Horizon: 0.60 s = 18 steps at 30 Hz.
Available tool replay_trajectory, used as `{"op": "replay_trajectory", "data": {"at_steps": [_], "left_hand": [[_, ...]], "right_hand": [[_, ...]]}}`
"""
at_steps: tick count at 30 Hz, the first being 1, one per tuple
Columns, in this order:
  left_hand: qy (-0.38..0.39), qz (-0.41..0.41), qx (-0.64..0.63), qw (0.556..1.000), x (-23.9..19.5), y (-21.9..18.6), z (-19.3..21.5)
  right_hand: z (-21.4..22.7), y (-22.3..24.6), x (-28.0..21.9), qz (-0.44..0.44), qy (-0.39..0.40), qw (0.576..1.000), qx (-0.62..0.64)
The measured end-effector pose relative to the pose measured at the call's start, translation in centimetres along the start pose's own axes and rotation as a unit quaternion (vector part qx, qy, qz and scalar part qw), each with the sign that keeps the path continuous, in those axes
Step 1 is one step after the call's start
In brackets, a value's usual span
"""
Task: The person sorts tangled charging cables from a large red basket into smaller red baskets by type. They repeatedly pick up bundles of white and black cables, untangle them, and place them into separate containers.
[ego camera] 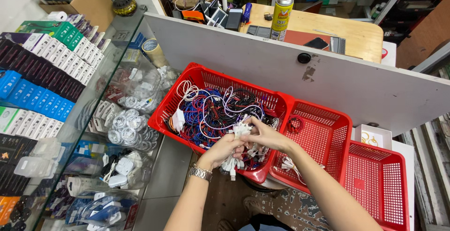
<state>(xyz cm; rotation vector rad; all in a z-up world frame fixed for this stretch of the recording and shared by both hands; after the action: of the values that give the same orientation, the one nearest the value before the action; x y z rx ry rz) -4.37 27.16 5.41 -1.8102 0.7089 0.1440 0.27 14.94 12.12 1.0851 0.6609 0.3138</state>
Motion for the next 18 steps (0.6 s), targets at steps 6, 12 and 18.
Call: {"op": "replay_trajectory", "data": {"at_steps": [6,12,18], "left_hand": [[-0.093,-0.005,-0.017,0.995,0.3,1.3,2.7],[-0.107,-0.012,-0.047,0.993,0.6,-0.3,3.4],[-0.094,-0.05,-0.112,0.988,0.3,-1.0,2.2]], "right_hand": [[-1.5,2.3,-3.7,0.114,-0.041,0.982,-0.144],[0.0,2.0,-4.5,0.226,-0.134,0.952,-0.157],[4.0,-6.7,-1.4,0.116,-0.215,0.967,0.071]]}}
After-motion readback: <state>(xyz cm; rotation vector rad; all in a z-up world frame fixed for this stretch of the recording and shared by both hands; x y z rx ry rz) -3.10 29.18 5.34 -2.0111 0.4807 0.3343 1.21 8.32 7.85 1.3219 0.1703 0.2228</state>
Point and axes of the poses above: each hand's wrist, its own x-axis towards the middle knuckle, its own z-axis out of the back of the hand, y = z × x, the point moved 8 cm from there along x, towards the middle knuckle, and after that the axes turned 5 degrees about -y, right-handed, at the moved point
